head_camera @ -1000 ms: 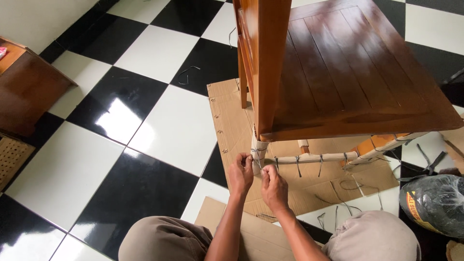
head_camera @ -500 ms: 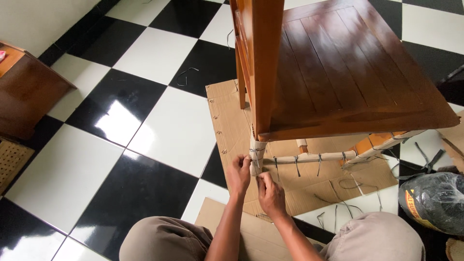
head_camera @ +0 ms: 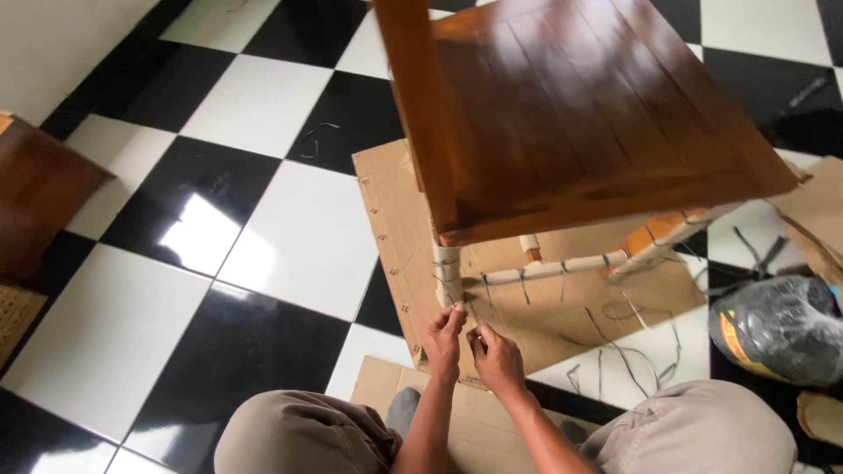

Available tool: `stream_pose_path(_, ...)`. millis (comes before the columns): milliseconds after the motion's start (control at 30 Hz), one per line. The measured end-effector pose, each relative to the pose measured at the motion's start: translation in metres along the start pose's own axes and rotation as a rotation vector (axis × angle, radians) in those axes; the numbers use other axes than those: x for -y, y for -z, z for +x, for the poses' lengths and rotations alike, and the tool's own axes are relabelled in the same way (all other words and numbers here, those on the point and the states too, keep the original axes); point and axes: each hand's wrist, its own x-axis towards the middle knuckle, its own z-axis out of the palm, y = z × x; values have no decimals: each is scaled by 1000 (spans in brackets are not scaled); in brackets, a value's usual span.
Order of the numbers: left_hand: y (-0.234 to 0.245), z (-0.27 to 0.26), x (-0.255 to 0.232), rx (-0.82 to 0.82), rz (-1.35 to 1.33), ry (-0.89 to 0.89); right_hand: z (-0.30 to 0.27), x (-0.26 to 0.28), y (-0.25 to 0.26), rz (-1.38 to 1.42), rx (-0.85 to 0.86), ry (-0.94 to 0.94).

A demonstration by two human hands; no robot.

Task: Wrapping a wooden chair leg with protective paper and securing it with string

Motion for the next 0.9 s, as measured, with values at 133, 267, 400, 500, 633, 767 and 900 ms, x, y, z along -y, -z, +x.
stream_pose_path(133,5,6,49,91,94,-6,-14,-53,-9,-73,91,-78)
stream_pose_path(267,0,-15,84,162,443,79,-35,-106,-10,-155,152,-244)
stream_pose_path(400,-1,-30,127,333,672,149,-55,-150,-10,-232,205,-476)
stream_pose_path(500,4,-30,156,416,876,129,-64,-171,-3,-233,160,-532)
stream_pose_path(633,14,-23,186,467,1014,114,-59,-188,16,-228,182,-648)
stream_pose_path(767,15,-19,196,519,1100,37,-54,-220,33,-276,172,-736)
stream_pose_path(900,14,-18,199,511,1158,-18,-46,-229,63,-302,193,-896)
